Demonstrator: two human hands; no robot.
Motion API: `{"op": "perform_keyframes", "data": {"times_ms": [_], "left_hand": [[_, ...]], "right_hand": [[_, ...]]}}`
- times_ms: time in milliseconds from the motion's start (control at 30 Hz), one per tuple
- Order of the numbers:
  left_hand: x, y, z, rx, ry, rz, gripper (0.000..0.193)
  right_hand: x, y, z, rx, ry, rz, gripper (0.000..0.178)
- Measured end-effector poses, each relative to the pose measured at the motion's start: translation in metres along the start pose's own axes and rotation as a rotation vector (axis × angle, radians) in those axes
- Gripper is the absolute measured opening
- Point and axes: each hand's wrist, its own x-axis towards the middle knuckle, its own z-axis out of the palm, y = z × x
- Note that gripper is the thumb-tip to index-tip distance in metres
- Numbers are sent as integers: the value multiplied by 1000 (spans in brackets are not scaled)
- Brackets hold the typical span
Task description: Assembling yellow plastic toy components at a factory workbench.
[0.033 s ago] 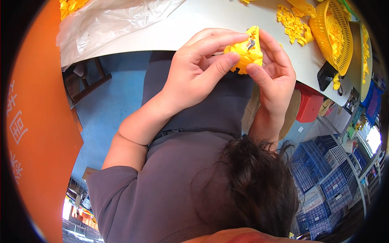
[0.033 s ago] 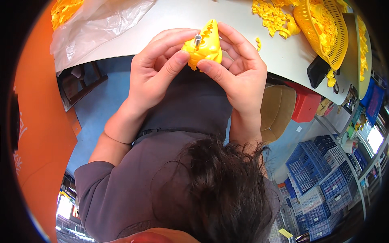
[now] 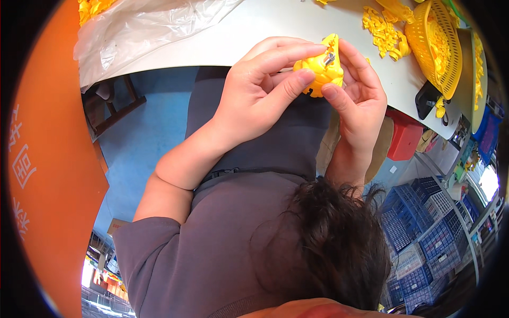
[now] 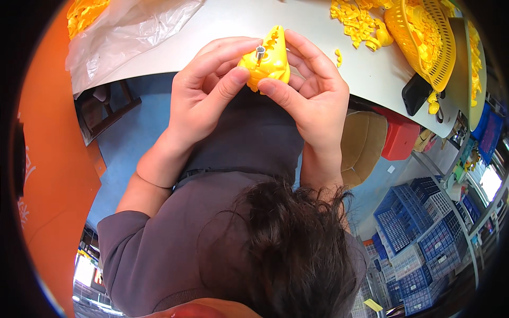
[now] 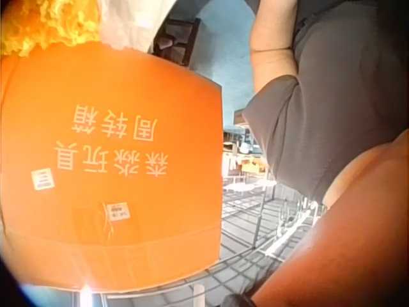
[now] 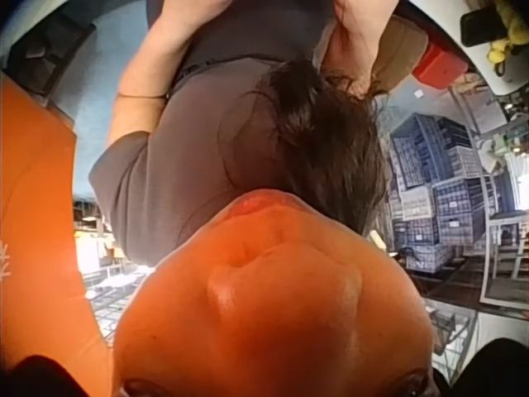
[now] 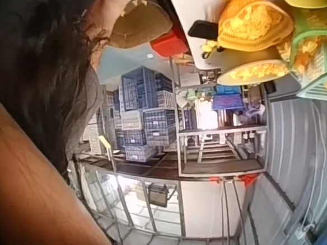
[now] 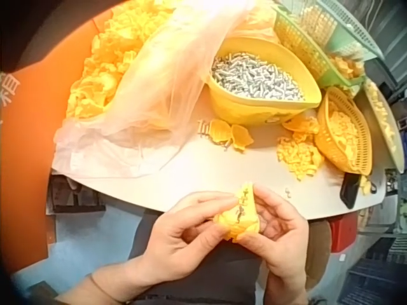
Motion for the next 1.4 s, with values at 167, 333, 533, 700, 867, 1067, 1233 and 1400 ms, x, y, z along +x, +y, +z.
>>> {"op": "perform_keyframes", "data": {"times_ms": [167, 333, 533, 700, 867, 1067, 1233, 1400], "left_hand": [[0, 2, 2, 57, 9, 19, 32], [-1, 7, 3, 226, -23, 44, 32], [2, 18, 5, 515, -57, 166, 33], [-1, 10, 11, 524, 11, 199, 33], [-1, 5, 13, 542, 51, 243, 32], [-7, -2, 15, 560, -37, 262, 72], [-1, -12, 20, 565, 54, 340, 65], [2, -19, 5, 473, -47, 310, 52]], "right_hand": [[-1, 3, 0, 7, -1, -14, 67], [-4, 7, -9, -82, -54, -142, 66], [1, 27, -20, 39, -92, -307, 65], [-10, 26, -15, -252, -71, -334, 62], [-6, 21, -5, -629, -90, -463, 55], [-16, 16, 7, -665, -75, -306, 52], [-19, 14, 19, -89, -15, -1, 56], [-3, 2, -6, -32, -22, 14, 47]]}}
